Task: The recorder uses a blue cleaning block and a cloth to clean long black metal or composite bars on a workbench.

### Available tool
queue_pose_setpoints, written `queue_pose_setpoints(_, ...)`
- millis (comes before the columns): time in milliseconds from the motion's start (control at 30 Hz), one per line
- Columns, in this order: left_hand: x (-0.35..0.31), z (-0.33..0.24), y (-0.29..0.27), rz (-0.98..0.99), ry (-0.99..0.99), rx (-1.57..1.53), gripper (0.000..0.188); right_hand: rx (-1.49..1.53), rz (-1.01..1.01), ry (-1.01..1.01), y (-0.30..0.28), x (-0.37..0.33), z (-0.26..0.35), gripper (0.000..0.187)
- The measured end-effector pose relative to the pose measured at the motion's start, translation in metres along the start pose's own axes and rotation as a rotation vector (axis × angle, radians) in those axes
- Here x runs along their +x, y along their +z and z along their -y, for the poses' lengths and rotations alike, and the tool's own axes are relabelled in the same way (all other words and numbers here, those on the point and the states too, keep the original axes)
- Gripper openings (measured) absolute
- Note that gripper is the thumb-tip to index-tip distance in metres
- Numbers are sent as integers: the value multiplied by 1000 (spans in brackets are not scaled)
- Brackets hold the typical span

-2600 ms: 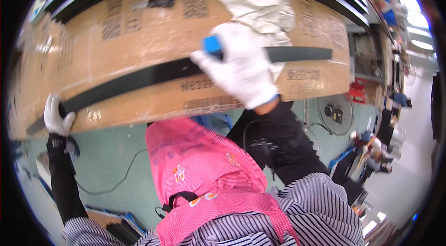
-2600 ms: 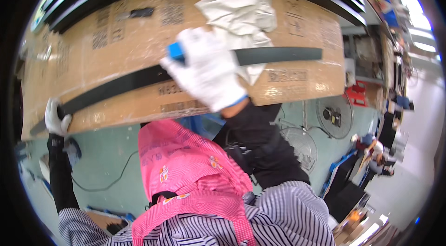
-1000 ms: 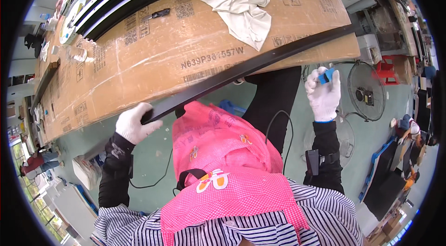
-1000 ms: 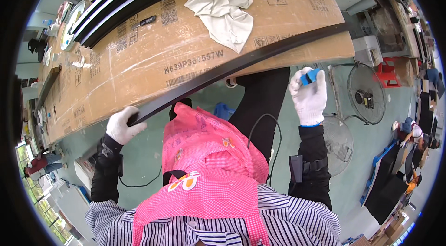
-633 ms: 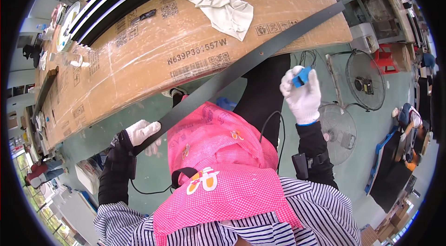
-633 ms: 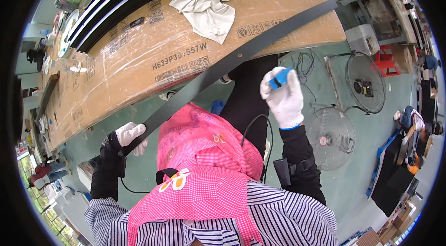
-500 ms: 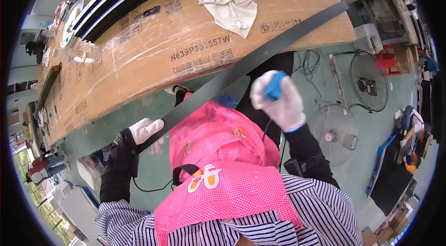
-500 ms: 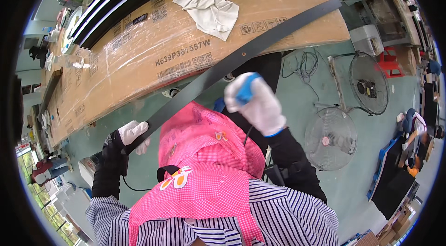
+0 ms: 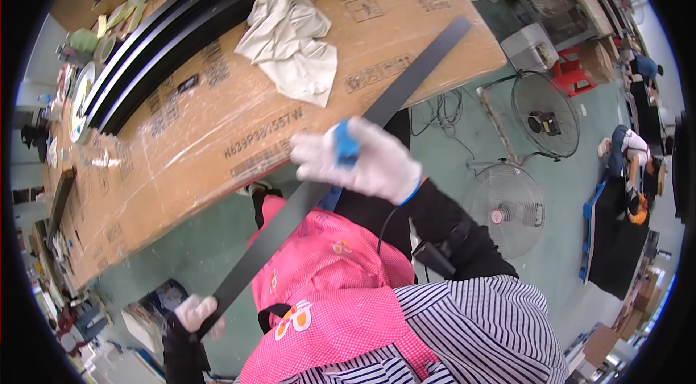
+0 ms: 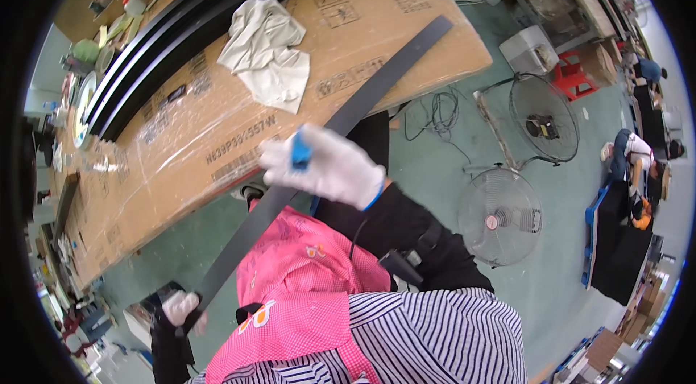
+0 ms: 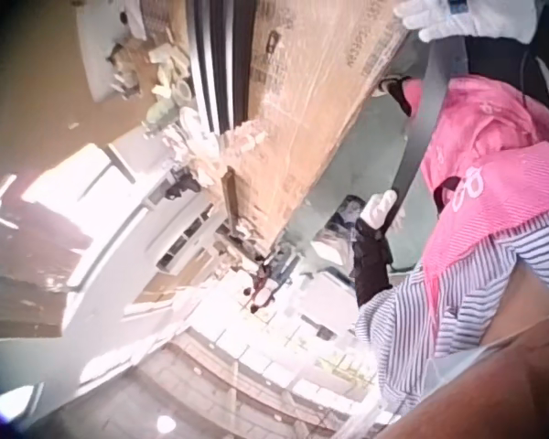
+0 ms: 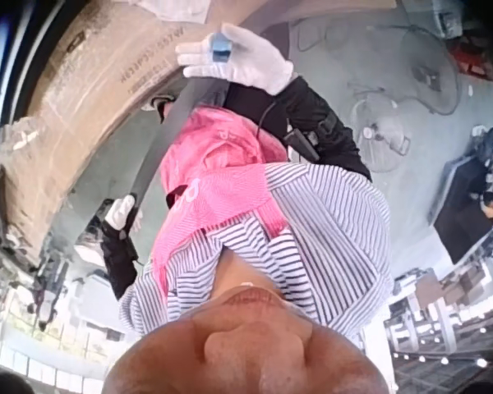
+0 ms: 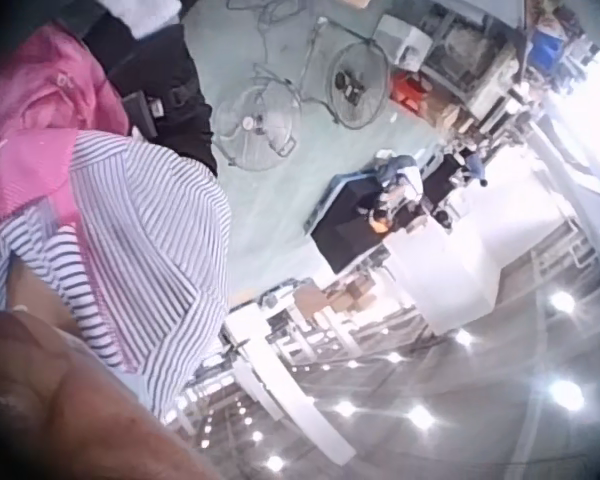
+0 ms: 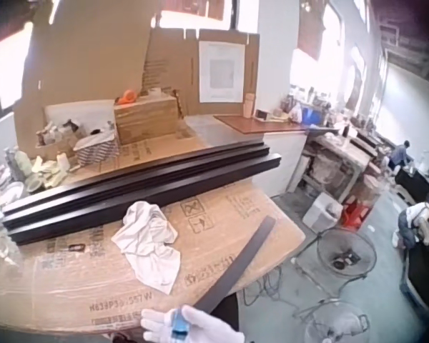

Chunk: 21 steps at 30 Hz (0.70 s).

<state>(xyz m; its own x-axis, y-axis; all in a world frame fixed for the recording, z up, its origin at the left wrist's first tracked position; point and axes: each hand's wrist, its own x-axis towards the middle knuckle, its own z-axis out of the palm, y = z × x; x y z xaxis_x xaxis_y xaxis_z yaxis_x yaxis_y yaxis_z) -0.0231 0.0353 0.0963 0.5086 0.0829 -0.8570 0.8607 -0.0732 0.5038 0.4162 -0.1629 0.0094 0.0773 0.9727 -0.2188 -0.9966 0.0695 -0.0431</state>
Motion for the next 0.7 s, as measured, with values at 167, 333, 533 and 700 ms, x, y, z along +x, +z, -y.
queue_pose_setpoints(167,-27,56,-12,13,-163,-218,70,-63,160,-313,-48,-12,150,61)
queue_pose_setpoints(333,-14,65,-18,66,-215,-322,77,-276,-226,-1020,-80,-43,312,54)
queue_pose_setpoints(533,-8,74,-15,69,-169,-391,69,-511,-677,-1245,-28,-33,342,53)
queue_pose_setpoints(700,8,68,0,7,-217,-335,64,-1622,-650,-724,34,41,280,41)
